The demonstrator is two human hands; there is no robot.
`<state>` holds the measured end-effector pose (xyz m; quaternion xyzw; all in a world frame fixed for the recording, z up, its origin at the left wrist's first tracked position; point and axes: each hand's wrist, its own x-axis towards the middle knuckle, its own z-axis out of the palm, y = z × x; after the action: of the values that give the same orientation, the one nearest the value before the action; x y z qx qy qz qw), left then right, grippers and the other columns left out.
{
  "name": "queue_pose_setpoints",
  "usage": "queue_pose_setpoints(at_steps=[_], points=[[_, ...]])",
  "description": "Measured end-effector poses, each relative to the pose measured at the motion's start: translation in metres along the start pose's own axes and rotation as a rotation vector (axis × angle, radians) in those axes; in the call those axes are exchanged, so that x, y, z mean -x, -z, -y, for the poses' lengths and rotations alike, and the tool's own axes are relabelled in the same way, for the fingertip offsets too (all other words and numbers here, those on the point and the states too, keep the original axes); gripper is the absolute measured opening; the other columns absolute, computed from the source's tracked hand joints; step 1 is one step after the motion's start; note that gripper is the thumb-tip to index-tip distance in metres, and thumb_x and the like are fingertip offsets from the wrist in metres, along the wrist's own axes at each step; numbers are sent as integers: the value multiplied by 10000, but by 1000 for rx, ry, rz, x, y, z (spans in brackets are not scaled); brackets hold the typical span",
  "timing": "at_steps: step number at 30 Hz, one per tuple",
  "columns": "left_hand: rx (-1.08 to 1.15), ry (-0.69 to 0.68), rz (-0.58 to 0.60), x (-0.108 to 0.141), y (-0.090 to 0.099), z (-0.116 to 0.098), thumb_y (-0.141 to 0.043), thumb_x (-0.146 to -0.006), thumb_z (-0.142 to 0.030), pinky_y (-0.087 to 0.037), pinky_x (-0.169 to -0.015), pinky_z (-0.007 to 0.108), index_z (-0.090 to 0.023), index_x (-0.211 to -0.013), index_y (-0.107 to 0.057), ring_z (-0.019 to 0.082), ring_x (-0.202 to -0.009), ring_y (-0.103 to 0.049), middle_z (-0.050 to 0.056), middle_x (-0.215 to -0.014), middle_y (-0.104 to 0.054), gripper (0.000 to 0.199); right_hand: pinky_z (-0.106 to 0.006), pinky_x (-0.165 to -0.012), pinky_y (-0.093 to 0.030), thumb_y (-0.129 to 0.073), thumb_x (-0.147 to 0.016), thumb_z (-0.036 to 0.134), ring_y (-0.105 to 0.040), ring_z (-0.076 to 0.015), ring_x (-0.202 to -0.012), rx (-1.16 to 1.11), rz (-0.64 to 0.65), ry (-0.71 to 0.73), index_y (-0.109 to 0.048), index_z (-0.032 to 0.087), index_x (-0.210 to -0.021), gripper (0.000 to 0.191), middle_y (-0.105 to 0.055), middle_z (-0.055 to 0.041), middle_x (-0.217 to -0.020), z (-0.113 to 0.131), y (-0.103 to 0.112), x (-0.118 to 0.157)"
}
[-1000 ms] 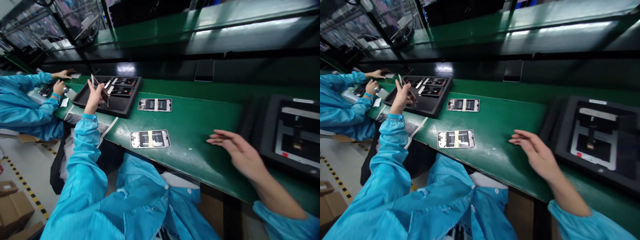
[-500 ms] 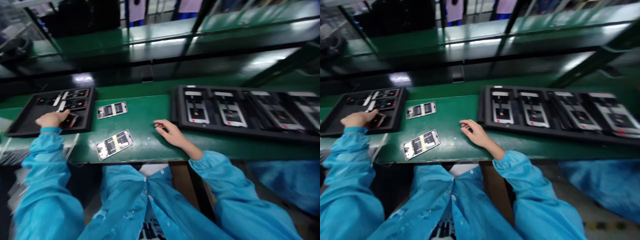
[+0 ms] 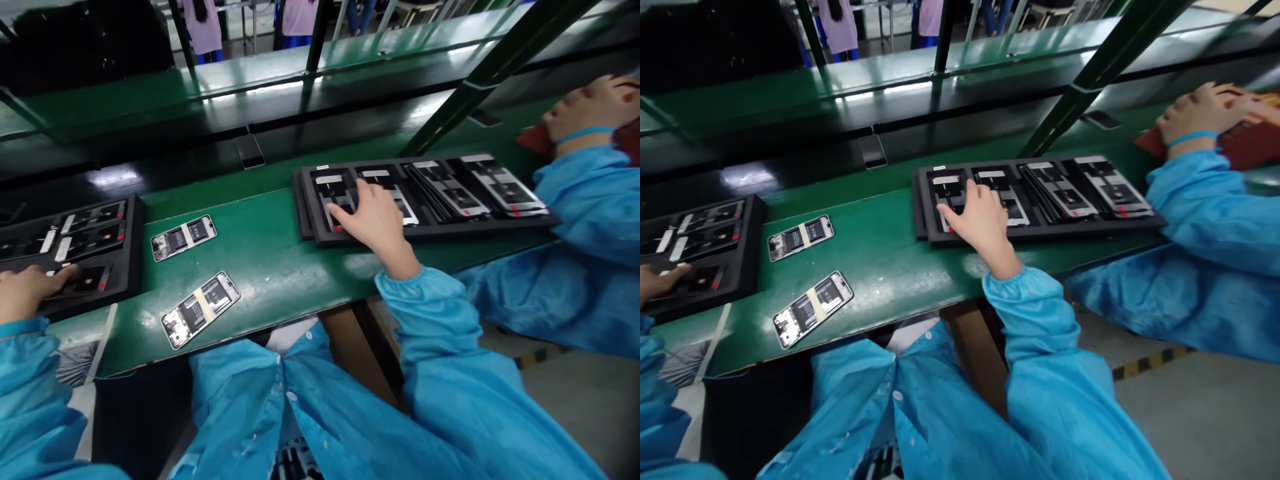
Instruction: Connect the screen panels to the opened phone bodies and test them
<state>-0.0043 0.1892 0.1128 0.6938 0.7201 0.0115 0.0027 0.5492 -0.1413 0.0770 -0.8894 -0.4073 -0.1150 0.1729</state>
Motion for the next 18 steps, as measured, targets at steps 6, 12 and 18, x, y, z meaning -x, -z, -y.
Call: queue_pose_setpoints(at_steps=[6, 12, 18], points=[[153, -59, -233, 65, -34, -2, -598, -831, -716, -455, -1109, 733, -278, -1512, -571, 510, -1393, -545, 196, -1563, -536, 810, -466, -897, -544, -619, -975, 518, -680, -417, -1142, 282, 430, -25, -714, 54, -1219, 532, -727, -264, -1177, 27, 2, -34], [427, -450, -609, 118, -79, -2, -693, -867, -532, -434, -1187, 650, -225, -1424, -632, 411, -1372, -565, 173, -1425, -616, 639, -449, -899, -487, -459, -1034, 315, -689, -419, -1140, 407, 487, 94, -773, 56, -1126, 417, -748, -272, -1122, 22, 40, -55], [590, -505, -572, 171, -78, -23, -663, -979, -411, -450, -1190, 539, -210, -1371, -643, 326, -1338, -591, 148, -1356, -648, 441, -512, -898, -497, -383, -1058, 250, -674, -443, -1194, 413, 237, -266, -698, 93, -1328, 443, -709, -322, -1213, 7, 60, -57]])
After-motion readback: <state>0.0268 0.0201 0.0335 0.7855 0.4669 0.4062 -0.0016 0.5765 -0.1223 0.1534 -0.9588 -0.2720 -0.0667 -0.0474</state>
